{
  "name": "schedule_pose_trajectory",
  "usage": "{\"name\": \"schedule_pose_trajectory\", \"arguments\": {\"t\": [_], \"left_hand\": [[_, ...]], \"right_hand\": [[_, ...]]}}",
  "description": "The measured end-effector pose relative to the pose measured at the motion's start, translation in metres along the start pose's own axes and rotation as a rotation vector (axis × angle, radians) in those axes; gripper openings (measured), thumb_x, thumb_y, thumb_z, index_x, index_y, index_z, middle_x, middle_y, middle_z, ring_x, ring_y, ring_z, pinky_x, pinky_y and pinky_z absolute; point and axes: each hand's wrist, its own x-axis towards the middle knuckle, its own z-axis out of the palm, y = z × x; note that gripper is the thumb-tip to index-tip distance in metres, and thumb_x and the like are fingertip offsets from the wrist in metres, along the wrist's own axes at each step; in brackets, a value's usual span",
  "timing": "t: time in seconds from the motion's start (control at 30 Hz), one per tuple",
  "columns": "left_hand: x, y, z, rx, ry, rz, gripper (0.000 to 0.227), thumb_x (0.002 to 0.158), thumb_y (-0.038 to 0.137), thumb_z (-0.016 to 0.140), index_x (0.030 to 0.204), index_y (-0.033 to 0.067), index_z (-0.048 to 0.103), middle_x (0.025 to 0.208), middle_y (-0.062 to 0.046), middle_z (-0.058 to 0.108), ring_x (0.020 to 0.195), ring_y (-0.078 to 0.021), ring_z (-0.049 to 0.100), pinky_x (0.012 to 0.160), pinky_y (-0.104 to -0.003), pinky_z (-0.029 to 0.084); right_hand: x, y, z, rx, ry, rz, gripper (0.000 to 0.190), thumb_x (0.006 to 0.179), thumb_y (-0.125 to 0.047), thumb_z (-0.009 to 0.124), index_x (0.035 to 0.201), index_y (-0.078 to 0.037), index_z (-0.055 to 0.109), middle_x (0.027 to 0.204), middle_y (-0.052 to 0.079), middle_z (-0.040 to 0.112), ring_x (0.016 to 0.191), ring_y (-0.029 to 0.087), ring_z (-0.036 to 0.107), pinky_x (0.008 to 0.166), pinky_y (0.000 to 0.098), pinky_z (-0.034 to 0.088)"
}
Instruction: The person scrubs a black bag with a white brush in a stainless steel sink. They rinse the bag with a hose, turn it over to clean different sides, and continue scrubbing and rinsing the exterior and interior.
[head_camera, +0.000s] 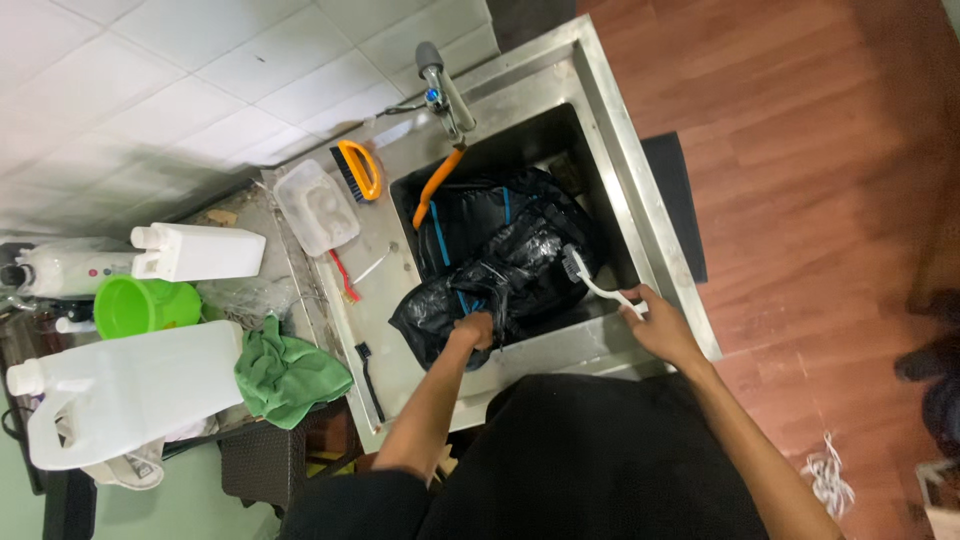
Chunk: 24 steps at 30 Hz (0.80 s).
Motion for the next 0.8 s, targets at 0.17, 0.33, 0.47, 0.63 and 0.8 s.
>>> {"name": "schedule_pose_trajectory", "arguments": {"t": [0.17,0.33,0.47,0.63,0.8], "left_hand": [[-0.079,-0.034,-0.074,-0.355,0.303,0.119,0.031,0.094,0.028,0.058,0.101,0.0074,0.081,0.1,-0.02,0.078,0.096,-0.0438,0.074,0.08,-0.054,0.061],[-0.252,-0.017,-0.265,-0.815,1.159,-0.06,0.038,0.097,0.042,0.066,0.107,0.0057,0.065,0.093,-0.028,0.069,0.097,-0.0547,0.066,0.082,-0.066,0.053],[-0.249,-0.014,-0.326,-1.356,1.348,0.468,0.062,0.109,0.031,0.066,0.16,0.0113,0.037,0.146,-0.025,0.058,0.138,-0.0392,0.056,0.115,-0.046,0.049],[-0.264,0.044,-0.33,-1.424,1.355,0.537,0.043,0.11,0.029,0.058,0.145,0.0048,0.059,0.128,-0.02,0.073,0.121,-0.0294,0.069,0.101,-0.041,0.058],[-0.262,0.053,-0.316,-1.158,1.386,0.684,0.04,0.094,-0.002,0.064,0.134,-0.001,0.066,0.119,-0.023,0.075,0.119,-0.0266,0.07,0.104,-0.041,0.055]], "right_hand": [[0.037,0.004,0.006,-0.019,-0.015,-0.042,0.037,0.101,-0.03,0.06,0.136,-0.02,0.064,0.111,0.035,0.074,0.113,0.053,0.068,0.097,0.0613,0.052],[0.054,-0.031,0.018,-0.196,-0.057,-0.144,0.037,0.104,-0.034,0.055,0.137,-0.021,0.068,0.106,0.032,0.077,0.109,0.051,0.071,0.097,0.0595,0.053],[0.057,-0.062,0.031,-0.258,-0.109,-0.215,0.042,0.104,-0.035,0.054,0.142,-0.025,0.066,0.085,0.024,0.077,0.092,0.043,0.075,0.085,0.0524,0.055],[0.036,-0.092,0.022,-0.344,-0.147,-0.2,0.045,0.101,-0.037,0.052,0.143,-0.03,0.064,0.102,0.029,0.078,0.106,0.048,0.073,0.094,0.0571,0.055],[0.103,-0.005,0.045,-0.235,-0.082,-0.19,0.044,0.103,-0.033,0.053,0.142,-0.016,0.064,0.101,0.036,0.075,0.106,0.057,0.071,0.089,0.0615,0.055]]}}
